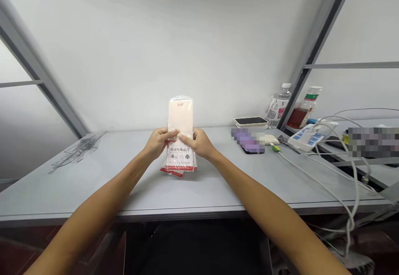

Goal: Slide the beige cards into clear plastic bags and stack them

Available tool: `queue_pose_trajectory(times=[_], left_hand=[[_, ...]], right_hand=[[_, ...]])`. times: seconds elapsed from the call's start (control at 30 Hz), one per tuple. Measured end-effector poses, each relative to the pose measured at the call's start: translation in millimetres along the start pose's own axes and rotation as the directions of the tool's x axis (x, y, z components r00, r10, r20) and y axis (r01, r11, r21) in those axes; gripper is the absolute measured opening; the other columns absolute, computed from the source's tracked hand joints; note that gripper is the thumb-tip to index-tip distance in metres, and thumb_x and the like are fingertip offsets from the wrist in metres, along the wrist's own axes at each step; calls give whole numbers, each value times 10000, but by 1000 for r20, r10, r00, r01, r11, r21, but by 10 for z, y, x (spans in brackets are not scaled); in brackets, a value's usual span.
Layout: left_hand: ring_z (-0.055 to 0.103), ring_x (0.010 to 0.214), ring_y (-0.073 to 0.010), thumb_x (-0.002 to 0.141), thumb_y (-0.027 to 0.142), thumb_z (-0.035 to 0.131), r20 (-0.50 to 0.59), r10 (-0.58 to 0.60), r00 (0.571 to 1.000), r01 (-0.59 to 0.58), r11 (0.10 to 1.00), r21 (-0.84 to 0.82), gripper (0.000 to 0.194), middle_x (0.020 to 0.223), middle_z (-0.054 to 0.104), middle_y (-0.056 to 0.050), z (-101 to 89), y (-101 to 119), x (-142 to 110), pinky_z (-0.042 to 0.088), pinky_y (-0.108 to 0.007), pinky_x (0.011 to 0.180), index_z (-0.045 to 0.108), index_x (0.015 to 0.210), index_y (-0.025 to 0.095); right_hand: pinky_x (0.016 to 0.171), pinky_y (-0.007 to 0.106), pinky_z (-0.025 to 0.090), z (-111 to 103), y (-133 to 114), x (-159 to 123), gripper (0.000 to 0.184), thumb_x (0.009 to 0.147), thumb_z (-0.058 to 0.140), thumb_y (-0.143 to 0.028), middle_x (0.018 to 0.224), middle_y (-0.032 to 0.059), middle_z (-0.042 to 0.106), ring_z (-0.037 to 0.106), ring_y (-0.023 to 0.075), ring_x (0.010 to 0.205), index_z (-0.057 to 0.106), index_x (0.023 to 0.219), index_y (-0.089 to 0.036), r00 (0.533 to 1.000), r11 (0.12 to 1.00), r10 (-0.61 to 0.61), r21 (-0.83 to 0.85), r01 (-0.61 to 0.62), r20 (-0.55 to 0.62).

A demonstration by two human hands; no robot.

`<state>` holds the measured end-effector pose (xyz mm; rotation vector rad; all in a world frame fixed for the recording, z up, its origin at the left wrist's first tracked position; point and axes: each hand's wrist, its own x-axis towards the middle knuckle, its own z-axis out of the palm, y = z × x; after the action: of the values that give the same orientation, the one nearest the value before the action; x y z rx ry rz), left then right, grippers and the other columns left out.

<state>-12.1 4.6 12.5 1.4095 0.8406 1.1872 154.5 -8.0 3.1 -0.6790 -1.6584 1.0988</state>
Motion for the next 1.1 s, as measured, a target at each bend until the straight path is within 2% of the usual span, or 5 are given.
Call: queue_pose_trajectory(times=[0.3, 0.47, 0.6, 0.93, 1.1], left_hand=[[430, 429, -83, 656, 597, 595, -83, -64, 995, 92, 910, 404, 464, 494, 483, 6, -40, 24, -14, 320, -231, 439, 531, 549, 151], [491, 410, -155, 655, 685, 503, -201, -196, 960, 278, 573, 771, 559, 479, 563, -72, -102, -42, -4, 340, -286, 461, 475, 423, 177], [514, 411, -197, 581, 689, 557, -290, -329, 899, 399, 338, 852, 540, 411, 553, -89, -180, -89, 14, 372, -315, 513, 479, 401, 186], [493, 383, -168, 557, 660, 591, -123, -458, 880, 337, 420, 843, 510, 451, 593, -92, -194, -77, 3, 379, -298, 496, 497, 402, 183], [529, 425, -201, 593, 683, 553, -167, -440, 882, 357, 395, 847, 525, 428, 566, -99, -223, -96, 5, 382, -314, 516, 496, 428, 188]], right_hand=[[399, 218, 407, -76, 83, 77, 371, 736, 605, -520, 655, 36, 634, 567, 136, 526, 577, 782, -153, 964, 956, 253, -132, -263, -84], [419, 285, 473, -126, 159, 72, 366, 721, 625, -518, 662, 102, 679, 612, 187, 502, 628, 707, -153, 852, 828, 521, -267, -493, 41], [434, 331, 467, -176, 212, 81, 407, 687, 635, -564, 468, 76, 606, 589, 213, 416, 581, 582, -174, 803, 656, 592, -540, -528, -66], [621, 317, 444, -198, 256, 84, 478, 757, 532, -569, 712, 72, 682, 645, 213, 644, 597, 1012, -170, 856, 514, 500, -750, -416, -132], [632, 300, 439, -219, 301, 96, 482, 770, 515, -569, 936, 112, 671, 638, 205, 717, 594, 1036, -174, 867, 557, 474, -709, -433, -157]])
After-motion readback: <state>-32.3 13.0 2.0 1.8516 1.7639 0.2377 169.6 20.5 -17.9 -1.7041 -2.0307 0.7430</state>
